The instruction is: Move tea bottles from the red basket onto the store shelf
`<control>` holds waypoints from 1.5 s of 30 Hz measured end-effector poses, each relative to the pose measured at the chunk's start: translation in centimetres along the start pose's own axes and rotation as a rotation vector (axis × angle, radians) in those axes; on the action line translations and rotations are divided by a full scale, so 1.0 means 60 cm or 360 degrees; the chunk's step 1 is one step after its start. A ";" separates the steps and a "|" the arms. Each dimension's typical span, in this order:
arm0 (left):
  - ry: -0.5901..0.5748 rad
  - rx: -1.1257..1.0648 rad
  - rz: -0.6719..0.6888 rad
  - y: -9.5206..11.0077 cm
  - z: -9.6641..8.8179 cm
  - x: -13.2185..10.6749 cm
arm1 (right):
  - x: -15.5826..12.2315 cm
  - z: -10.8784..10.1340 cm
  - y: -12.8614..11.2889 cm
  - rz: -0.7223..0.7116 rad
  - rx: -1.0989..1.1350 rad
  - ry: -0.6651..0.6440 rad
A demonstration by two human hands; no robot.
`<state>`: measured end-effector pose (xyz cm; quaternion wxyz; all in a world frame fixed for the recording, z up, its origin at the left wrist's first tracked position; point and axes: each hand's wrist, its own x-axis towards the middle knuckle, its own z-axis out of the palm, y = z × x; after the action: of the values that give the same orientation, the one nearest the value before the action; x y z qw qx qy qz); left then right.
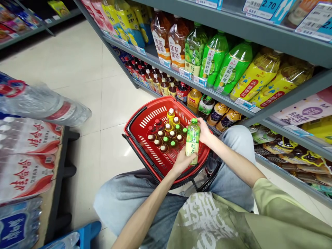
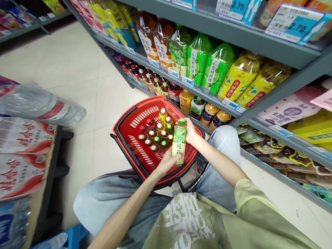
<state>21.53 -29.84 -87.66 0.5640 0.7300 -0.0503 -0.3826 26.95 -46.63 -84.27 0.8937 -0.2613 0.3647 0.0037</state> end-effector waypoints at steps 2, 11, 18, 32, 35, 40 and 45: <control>0.0015 -0.0057 -0.0037 0.005 0.007 -0.002 | -0.002 0.000 -0.004 -0.0014 0.0000 -0.0011; -0.0063 -0.0173 -0.0094 0.021 0.023 -0.003 | -0.003 -0.014 -0.020 -0.0034 0.0047 -0.0091; 0.0266 0.0330 0.0156 -0.007 0.015 -0.002 | -0.001 -0.006 -0.013 0.0061 0.0040 -0.0116; 0.0094 0.0432 0.0376 0.016 -0.030 -0.018 | 0.009 0.007 0.007 -0.0044 -0.0240 -0.0320; 0.0210 0.0568 0.0456 0.017 -0.034 -0.022 | -0.003 0.008 0.004 -0.0559 -0.0655 -0.0337; 0.0524 0.0882 0.0673 0.016 -0.044 -0.015 | -0.040 0.005 -0.048 -0.1192 -0.1488 -0.0425; 0.0367 0.1111 0.0932 0.015 -0.056 0.005 | -0.119 0.013 -0.118 -0.1499 -0.2283 -0.0477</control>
<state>24.13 -27.68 -86.78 0.3707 0.8690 -0.3168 -0.0840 23.61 -51.06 -75.87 0.4605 -0.8816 0.0067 -0.1031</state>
